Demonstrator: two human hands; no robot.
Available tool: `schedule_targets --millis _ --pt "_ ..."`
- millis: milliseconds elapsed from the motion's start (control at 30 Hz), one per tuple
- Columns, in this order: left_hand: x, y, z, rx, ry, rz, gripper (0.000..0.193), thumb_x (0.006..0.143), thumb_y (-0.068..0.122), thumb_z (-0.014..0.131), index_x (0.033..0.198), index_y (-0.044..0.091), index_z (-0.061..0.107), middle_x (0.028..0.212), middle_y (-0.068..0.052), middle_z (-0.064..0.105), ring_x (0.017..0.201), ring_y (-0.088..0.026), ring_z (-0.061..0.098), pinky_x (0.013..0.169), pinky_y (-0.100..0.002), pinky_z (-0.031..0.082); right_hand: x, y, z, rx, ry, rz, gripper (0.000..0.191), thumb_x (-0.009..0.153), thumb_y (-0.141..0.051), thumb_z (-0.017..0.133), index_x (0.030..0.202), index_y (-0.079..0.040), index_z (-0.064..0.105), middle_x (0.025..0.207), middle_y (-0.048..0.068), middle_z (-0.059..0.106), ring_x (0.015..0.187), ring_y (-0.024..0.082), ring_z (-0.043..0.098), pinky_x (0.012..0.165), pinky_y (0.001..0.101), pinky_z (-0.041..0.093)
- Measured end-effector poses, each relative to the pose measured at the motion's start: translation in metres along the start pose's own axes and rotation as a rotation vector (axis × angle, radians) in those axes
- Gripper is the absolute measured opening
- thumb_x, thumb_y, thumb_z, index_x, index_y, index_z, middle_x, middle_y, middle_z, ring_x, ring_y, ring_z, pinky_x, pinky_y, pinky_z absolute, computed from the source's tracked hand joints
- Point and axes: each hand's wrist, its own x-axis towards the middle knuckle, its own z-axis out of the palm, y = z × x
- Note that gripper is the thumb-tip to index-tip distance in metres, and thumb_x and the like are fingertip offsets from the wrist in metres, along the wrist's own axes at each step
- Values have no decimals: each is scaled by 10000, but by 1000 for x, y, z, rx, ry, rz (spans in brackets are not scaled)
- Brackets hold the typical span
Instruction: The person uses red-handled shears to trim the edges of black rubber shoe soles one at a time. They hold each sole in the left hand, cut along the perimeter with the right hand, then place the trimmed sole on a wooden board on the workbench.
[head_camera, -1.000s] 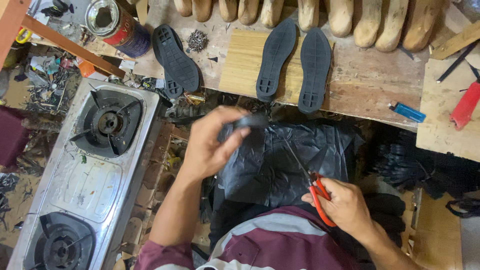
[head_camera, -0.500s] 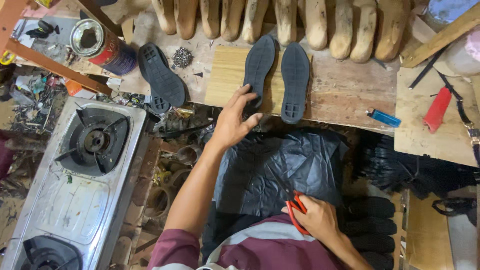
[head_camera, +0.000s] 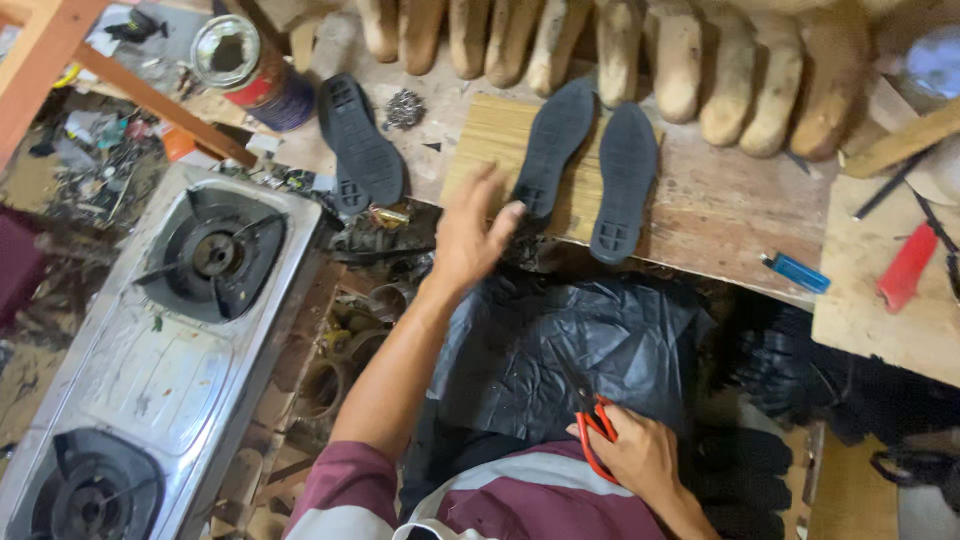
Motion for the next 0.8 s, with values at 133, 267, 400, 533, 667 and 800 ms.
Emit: schedule_targets --millis 133,267,400,533,667,800 --pt "16 -37 -43 376 172 98 511 889 219 777 1327 9 621 1466 -257 528 1408 -470 458 1188 -528 381 1 5 4 11 -5 -17 379 734 -452 808 797 -89 721 765 87 768 696 334 736 630 440 561" --pt "15 -60 -86 587 72 -105 628 763 273 837 1297 9 640 1422 -279 527 1333 -529 426 1095 -559 368 4 8 6 87 -16 -56 320 781 -408 743 844 -95 724 807 51 793 721 310 754 646 423 574" --pt "12 -71 -102 450 -53 -317 544 833 305 777 1297 57 637 1477 -227 503 1142 -419 608 999 -488 475 6 5 7 -5 -31 -16 375 760 -441 770 872 -86 726 811 78 776 737 316 749 654 432 569" --pt "14 -72 -109 437 42 -139 306 1007 285 708 1241 88 717 1345 -167 659 1133 -380 663 916 -457 532 7 1 4 -71 -44 -13 400 759 -463 783 876 -85 728 810 98 769 736 334 739 667 445 562" --pt "12 -53 -124 469 423 62 144 1035 159 707 1155 80 724 1068 -118 738 937 -345 678 817 -452 535 2 -2 2 -38 -55 47 422 736 -462 814 862 -72 715 781 100 766 718 328 742 651 440 567" --pt "-16 -5 -150 444 499 201 124 1084 93 701 1200 51 691 1037 -136 706 916 -316 651 823 -413 519 -2 1 1 130 87 -83 302 728 -318 859 825 -68 721 770 88 773 685 298 745 601 389 570"
